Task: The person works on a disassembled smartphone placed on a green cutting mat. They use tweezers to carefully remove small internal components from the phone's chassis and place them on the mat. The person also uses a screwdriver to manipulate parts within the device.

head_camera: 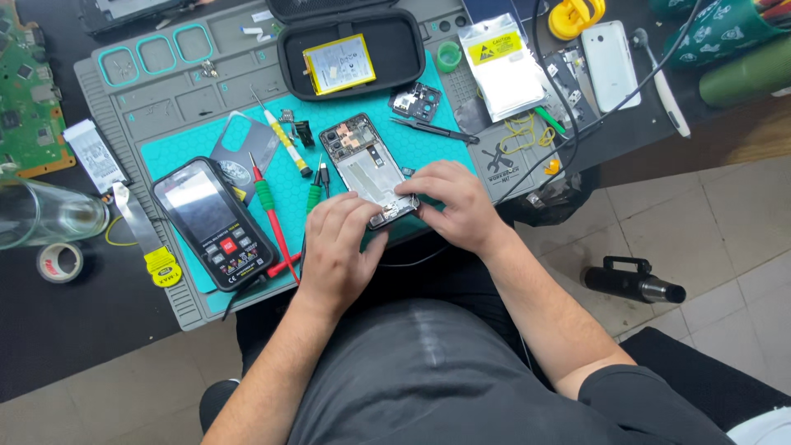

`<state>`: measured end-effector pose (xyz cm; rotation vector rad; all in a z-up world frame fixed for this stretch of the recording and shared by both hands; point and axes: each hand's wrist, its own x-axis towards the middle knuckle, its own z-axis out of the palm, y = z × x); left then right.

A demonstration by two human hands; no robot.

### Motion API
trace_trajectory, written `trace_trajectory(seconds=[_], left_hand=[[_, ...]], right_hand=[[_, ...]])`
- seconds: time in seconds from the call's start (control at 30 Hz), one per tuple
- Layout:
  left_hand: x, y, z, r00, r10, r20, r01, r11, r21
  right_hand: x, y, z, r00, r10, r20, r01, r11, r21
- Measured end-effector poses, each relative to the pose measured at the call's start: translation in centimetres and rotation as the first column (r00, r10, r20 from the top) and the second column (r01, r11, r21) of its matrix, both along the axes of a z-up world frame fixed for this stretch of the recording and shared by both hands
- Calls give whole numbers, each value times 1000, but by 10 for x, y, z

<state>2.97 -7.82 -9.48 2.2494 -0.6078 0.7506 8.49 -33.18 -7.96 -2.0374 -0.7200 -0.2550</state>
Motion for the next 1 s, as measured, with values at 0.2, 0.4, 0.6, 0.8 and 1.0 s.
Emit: trace_trajectory(seconds=[0.2,0.4,0.6,0.8,1.0], left_hand=[[-1,-1,2,999,-18,-26,17,999,-51],[4,-5,4,998,-29,-48,27,999,-28],[5,-6,13,996,-25,-89,23,999,-31],[5,-7,18,993,-16,-119,17,1000,11],[6,-5,5,987,-25,-159,32,999,43]], right_hand=[[-1,1,6,1000,0,22,0,1000,5],[0,-2,1,999,-47,10,47,999,-15],[4,3,7,994,-11,107,21,996,-90],[4,7,12,990,-62,123,74,993,-96],[6,6,10,984,-63,169,81,992,-99]])
